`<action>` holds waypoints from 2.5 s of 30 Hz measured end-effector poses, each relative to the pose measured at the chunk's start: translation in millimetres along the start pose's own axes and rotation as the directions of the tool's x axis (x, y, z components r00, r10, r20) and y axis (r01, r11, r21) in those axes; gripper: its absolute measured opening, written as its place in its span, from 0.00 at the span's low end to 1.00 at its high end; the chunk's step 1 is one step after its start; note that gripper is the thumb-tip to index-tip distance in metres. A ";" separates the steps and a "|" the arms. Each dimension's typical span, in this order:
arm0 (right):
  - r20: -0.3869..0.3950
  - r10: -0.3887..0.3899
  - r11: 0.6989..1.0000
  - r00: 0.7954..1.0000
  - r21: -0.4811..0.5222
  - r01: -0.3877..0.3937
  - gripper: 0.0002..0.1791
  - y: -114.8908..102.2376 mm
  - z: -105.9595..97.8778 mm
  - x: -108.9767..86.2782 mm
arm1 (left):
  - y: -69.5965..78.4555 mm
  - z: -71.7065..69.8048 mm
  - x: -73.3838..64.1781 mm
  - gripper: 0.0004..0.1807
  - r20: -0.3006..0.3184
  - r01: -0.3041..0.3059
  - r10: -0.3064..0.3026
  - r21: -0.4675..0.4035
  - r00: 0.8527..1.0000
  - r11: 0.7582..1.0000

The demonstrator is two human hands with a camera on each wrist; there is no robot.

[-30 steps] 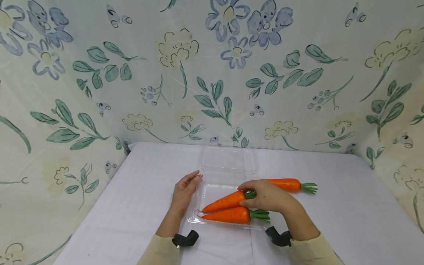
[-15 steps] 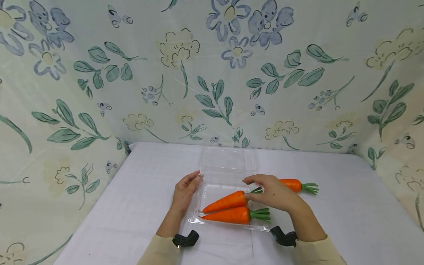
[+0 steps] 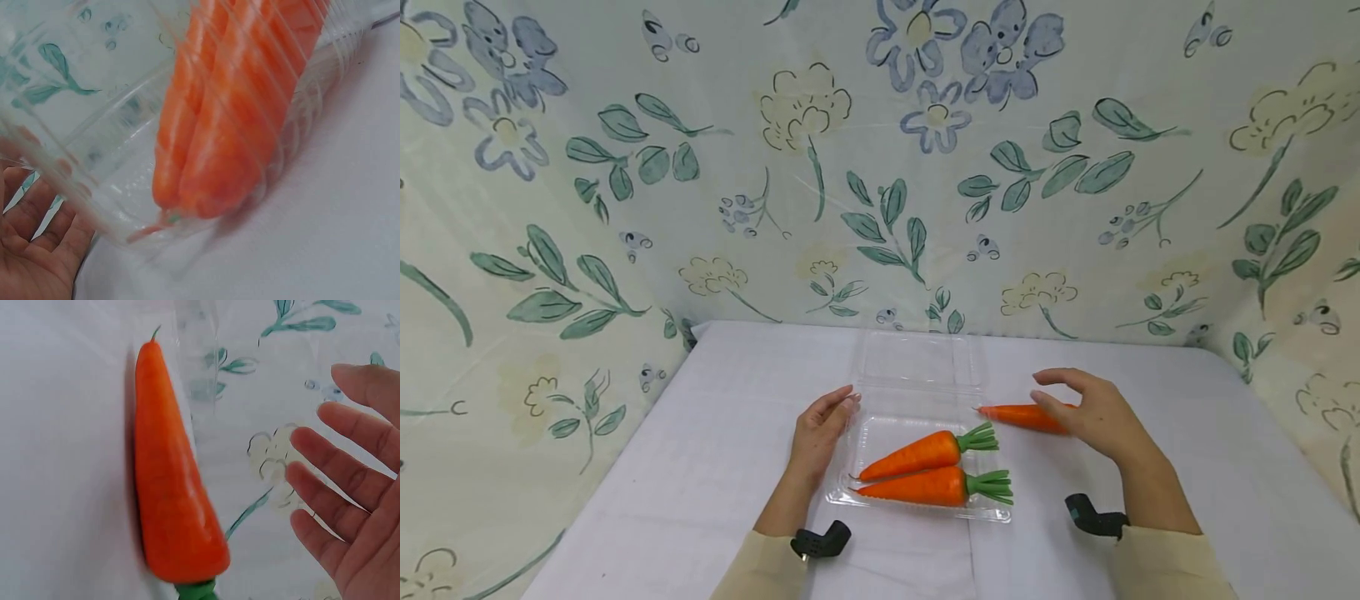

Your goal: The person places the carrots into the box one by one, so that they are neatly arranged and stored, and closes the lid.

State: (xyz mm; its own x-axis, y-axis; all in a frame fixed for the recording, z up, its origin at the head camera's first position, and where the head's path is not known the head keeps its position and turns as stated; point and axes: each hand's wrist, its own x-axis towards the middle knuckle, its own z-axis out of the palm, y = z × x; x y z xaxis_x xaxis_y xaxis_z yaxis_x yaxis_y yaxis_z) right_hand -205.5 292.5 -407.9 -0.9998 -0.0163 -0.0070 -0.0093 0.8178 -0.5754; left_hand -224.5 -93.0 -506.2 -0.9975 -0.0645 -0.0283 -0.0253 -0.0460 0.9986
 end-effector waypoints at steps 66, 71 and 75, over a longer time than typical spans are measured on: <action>0.058 -0.218 0.976 0.974 0.015 0.217 0.28 -68.6 14.2 -1.7 | 1.8 -0.8 -0.7 0.23 0.011 0.008 -0.008 0.002 1.000 1.000; 0.133 -0.259 0.966 0.957 0.026 0.258 0.27 -77.4 29.8 6.7 | -0.5 -1.7 0.9 0.23 0.017 0.013 -0.013 0.004 1.000 1.000; 0.210 -0.247 0.969 0.946 0.024 0.247 0.27 -80.5 38.8 11.5 | -0.1 -2.0 0.7 0.23 0.022 0.015 -0.015 0.008 1.000 1.000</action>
State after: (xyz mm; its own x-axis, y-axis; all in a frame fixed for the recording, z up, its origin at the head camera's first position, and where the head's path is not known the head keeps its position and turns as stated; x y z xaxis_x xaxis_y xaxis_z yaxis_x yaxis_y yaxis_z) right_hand -215.6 204.2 -393.4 -0.9404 -0.3381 -0.0365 -0.2560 0.7745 -0.5785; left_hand -225.1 -95.1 -506.5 -0.9982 -0.0415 -0.0427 -0.0410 -0.0395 0.9984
